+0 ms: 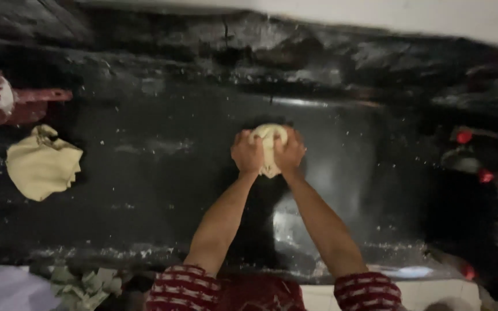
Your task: Kneading a ball of dough on a floured work surface in a bakery production area.
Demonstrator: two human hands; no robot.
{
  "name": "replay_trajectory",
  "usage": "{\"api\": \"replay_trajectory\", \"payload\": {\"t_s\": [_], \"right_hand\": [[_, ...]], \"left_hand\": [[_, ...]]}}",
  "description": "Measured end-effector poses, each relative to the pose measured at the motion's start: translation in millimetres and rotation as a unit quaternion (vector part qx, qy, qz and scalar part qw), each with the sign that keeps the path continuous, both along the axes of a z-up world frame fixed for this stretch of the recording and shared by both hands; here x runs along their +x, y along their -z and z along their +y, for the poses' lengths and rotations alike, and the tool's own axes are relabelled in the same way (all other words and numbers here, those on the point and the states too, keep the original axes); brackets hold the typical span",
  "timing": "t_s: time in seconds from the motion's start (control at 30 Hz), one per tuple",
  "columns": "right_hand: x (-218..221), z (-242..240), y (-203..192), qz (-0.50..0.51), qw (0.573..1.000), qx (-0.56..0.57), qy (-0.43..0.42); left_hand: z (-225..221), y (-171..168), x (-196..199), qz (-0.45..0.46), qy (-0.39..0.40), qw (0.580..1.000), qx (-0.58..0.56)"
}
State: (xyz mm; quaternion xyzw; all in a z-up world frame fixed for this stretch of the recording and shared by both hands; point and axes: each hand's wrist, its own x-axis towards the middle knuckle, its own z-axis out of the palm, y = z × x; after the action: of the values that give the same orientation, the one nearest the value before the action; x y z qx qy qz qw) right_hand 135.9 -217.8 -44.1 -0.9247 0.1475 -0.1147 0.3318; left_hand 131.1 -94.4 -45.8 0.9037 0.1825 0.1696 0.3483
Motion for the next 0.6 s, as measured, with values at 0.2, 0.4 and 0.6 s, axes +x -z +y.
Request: {"api": "replay_trajectory", "payload": {"t_s": [0.2,0.4,0.6], "right_hand": [[34,-11,-2,0.158,0.987,-0.035,0.022],[-27,21,-66,-0.079,0.994,-0.060,-0.039],[-109,38,-116,-0.201,0.960,0.006,-0.196]], "left_hand": [[1,-11,16,0.134,-0.088,0.984,-0.078],[10,32,-16,-0.044,-0.089,0.973,-0.207],[42,14,-104,-0.151,0.029,0.954,-0.257]]}}
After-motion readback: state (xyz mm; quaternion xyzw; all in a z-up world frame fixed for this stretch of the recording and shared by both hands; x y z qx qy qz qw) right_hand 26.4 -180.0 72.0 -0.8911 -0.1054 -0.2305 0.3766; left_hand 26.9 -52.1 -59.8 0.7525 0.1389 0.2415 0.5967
